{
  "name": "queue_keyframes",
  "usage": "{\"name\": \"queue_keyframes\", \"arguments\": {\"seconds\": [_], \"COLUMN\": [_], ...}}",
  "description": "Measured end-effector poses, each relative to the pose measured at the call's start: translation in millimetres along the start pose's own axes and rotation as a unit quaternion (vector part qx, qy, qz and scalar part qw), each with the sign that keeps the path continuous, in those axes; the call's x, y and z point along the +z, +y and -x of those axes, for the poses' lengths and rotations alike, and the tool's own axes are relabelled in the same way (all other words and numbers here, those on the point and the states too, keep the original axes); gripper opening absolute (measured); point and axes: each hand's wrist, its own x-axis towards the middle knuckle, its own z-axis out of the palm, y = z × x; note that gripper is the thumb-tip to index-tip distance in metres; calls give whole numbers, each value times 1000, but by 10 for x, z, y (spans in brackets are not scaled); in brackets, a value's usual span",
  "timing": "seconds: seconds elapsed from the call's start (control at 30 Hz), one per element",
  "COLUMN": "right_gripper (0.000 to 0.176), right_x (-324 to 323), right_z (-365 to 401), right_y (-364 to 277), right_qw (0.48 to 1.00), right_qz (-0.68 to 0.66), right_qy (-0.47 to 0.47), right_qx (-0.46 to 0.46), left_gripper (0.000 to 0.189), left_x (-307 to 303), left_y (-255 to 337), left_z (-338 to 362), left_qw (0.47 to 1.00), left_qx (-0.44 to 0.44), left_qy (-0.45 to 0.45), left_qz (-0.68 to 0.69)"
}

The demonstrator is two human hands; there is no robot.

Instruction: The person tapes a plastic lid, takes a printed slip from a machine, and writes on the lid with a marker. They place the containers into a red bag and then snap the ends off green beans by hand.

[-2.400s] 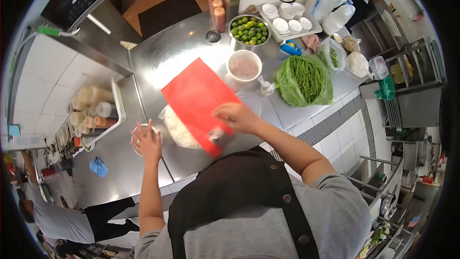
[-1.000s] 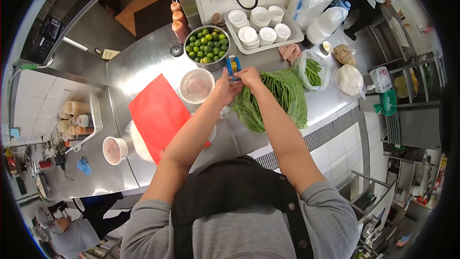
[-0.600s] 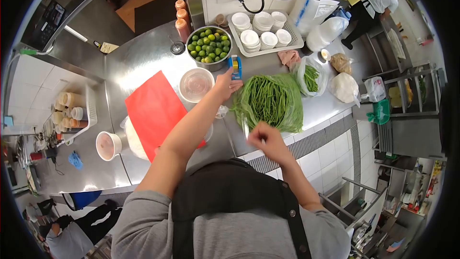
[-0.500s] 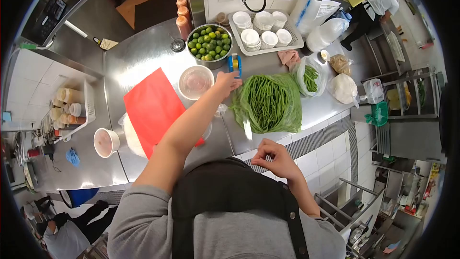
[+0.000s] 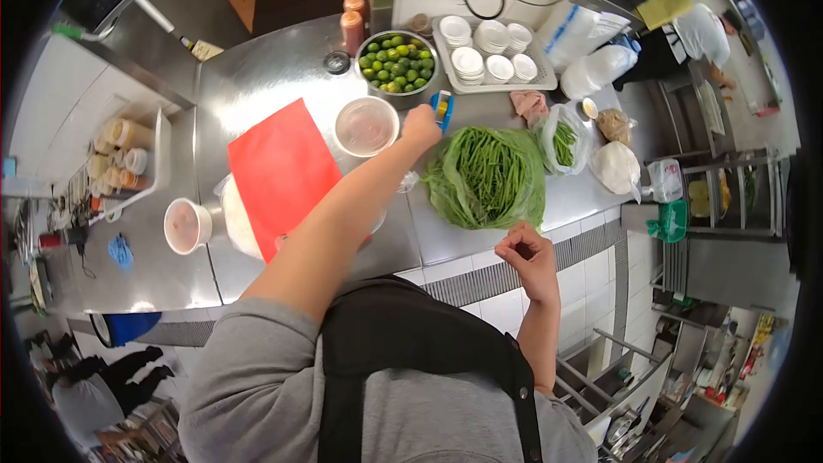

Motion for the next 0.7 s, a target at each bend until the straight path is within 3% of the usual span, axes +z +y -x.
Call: {"name": "queue_keyframes", "arguments": {"seconds": [0.13,0.2,0.27,0.33,0.4,0.47,0.5,0.6,0.67,0.7], "right_gripper": [11,15,20,21,13,13,13,28,44,48], "right_x": [43,-23,51,277,651,1248,1596,2777,3634,4045], "right_z": [79,128,139,42,-172,-441,-585,-1000,-1263,-1418], "right_y": [-123,-149,-256,-347,-447,-571,-660,-742,-599,-460], "right_qw": [999,996,994,995,993,985,981,945,915,900], "right_qz": [32,64,66,37,29,53,66,170,199,246], "right_qy": [-2,-60,-86,-87,-118,-163,-181,-259,-297,-315], "right_qx": [16,-14,-15,7,-8,-15,-20,-105,-187,-171], "left_gripper": [22,29,32,35,24,25,29,31,42,44], "left_x": [-87,-302,-759,-1447,-2038,-2625,-2842,-3049,-3073,-3061], "left_y": [190,198,135,-168,-768,-1342,-1679,-2813,-3357,-3641], "left_z": [150,252,421,696,1115,1824,2173,2953,3401,3512], "left_qw": [999,989,950,882,811,784,795,683,645,622], "left_qx": [20,86,138,132,157,98,54,-15,-65,-78], "left_qy": [43,104,206,158,207,290,332,479,577,608], "left_qz": [9,56,191,423,525,540,505,552,498,487]}}
